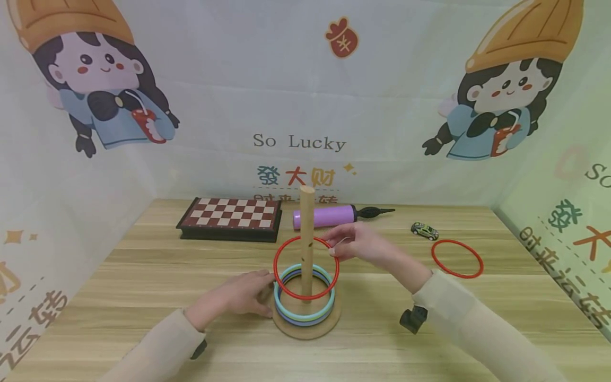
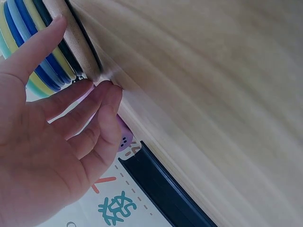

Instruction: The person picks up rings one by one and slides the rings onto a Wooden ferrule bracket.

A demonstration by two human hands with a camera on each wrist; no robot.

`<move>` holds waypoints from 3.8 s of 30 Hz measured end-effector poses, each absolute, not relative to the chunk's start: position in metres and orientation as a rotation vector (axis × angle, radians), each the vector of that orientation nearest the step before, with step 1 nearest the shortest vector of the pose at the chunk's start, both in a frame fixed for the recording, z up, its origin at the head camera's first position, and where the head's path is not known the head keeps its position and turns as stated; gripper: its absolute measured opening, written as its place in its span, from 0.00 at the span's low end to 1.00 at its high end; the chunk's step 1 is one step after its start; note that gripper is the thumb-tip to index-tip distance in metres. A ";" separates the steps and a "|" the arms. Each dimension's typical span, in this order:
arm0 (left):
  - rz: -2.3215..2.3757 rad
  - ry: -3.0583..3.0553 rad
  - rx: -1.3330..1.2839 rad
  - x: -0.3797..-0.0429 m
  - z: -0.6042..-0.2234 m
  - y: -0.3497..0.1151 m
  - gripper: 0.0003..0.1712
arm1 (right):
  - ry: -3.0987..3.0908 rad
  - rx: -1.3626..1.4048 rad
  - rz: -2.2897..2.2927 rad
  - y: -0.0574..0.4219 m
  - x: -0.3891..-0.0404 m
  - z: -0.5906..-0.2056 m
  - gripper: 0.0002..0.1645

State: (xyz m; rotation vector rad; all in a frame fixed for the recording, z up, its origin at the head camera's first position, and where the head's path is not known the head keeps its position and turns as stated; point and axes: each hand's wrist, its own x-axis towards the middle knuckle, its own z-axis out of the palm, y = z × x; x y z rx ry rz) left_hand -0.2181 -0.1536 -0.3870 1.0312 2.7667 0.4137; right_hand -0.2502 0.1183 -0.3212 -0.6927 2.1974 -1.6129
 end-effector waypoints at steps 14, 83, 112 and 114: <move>0.417 2.765 1.044 -0.218 -0.388 -0.155 0.35 | 2.151 -0.663 -1.614 0.111 -0.248 -0.355 0.20; 0.443 2.742 0.918 -0.219 -0.388 -0.154 0.39 | 2.377 -0.450 -1.586 0.171 -0.246 -0.384 0.20; 0.429 2.750 0.927 -0.216 -0.387 -0.156 0.40 | 2.511 -0.172 -1.749 0.354 -0.261 -0.403 0.13; 0.430 2.748 0.926 -0.216 -0.387 -0.156 0.40 | 2.490 -0.143 -1.794 0.360 -0.260 -0.403 0.07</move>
